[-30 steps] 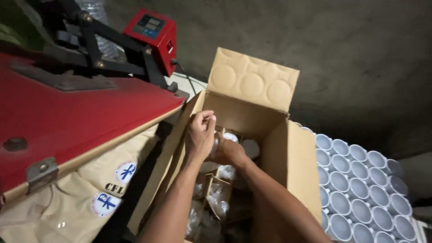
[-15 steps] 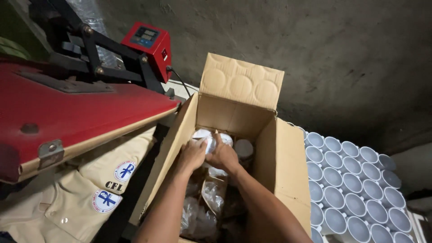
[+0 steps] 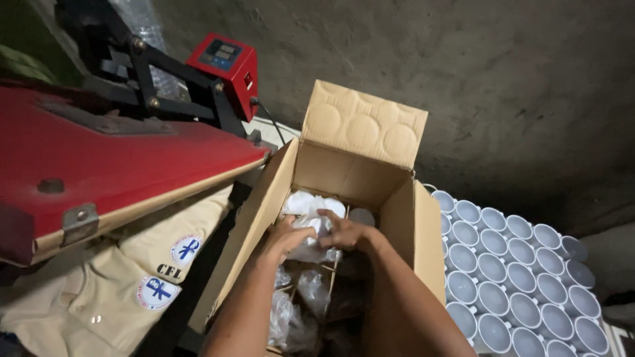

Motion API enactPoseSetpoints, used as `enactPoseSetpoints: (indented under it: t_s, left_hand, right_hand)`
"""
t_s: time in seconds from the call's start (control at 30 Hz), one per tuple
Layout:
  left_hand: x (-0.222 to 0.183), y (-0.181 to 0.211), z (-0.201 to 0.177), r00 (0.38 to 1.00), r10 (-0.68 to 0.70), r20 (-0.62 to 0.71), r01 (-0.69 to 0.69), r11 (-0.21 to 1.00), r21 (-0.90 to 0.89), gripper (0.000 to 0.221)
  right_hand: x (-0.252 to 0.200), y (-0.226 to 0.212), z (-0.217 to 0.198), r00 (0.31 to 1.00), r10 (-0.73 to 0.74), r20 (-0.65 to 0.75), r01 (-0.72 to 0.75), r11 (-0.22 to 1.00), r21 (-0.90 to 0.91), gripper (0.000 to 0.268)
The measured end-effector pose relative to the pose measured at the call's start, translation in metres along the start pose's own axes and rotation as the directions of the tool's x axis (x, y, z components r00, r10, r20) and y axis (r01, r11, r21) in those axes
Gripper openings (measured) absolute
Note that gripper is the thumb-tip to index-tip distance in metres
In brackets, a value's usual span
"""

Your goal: Unpacking mugs from a cardboard box and arranging them in rows on a table.

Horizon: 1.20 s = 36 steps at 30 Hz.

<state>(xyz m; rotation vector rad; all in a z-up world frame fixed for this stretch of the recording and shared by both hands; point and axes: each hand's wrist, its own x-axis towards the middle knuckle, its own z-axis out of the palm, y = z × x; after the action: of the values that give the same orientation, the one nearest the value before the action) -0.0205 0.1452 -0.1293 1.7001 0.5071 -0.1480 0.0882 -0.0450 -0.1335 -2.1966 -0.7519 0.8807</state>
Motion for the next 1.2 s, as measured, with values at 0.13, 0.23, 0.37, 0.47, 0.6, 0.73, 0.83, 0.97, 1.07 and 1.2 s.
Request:
enactPoseSetpoints:
  t_s: [0.13,0.23,0.37,0.47,0.6,0.73,0.83,0.97,1.07,1.2]
  left_hand:
    - [-0.034,0.052,-0.019,0.993,-0.108,0.047,0.102,0.990,0.101,0.084]
    - [-0.009,0.032,-0.021,0.994,-0.075,0.080,0.049,0.958,0.281,0.083]
    - [-0.045,0.082,-0.035,0.996,0.021,0.081,-0.035,0.984,0.176,0.081]
    - [-0.039,0.079,-0.036,0.999,0.010,0.053,-0.008,0.999,-0.043,0.081]
    - [-0.023,0.073,-0.034,0.991,0.137,0.011,-0.125,0.936,-0.330,0.087]
    - [-0.015,0.073,-0.034,0.960,0.279,-0.018,-0.205,0.660,-0.723,0.071]
    - [-0.025,0.086,-0.040,0.974,0.225,-0.021,-0.154,0.594,-0.790,0.062]
    - [-0.030,0.094,-0.043,0.978,0.206,-0.036,-0.143,0.535,-0.833,0.061]
    - [-0.028,0.091,-0.043,0.984,0.175,-0.042,-0.129,0.523,-0.843,0.062]
    - [-0.029,0.091,-0.043,0.982,0.183,-0.044,-0.137,0.538,-0.832,0.064]
  right_hand:
    - [-0.036,-0.062,-0.025,0.932,0.309,-0.187,-0.311,0.950,0.020,0.081]
    - [0.032,0.061,-0.023,0.804,-0.292,-0.518,0.089,0.921,-0.380,0.045]
    - [0.031,0.023,-0.028,0.907,-0.134,-0.400,0.147,0.989,0.002,0.054]
    - [0.050,0.055,-0.035,0.897,-0.146,-0.418,0.111,0.988,-0.106,0.041]
    - [0.067,0.084,-0.046,0.907,-0.038,-0.420,0.143,0.965,0.222,0.036]
    - [0.043,0.035,-0.026,0.957,-0.177,-0.231,0.187,0.982,0.019,0.050]
    - [0.010,-0.037,-0.011,0.957,-0.034,-0.289,0.014,0.997,-0.070,0.030]
    - [0.053,0.009,-0.004,0.911,-0.199,-0.360,0.076,0.941,-0.328,0.025]
    - [0.050,0.003,-0.007,0.882,-0.389,-0.268,0.259,0.872,-0.415,0.030]
    - [0.028,-0.027,-0.011,0.915,-0.264,-0.306,0.160,0.932,-0.325,0.027]
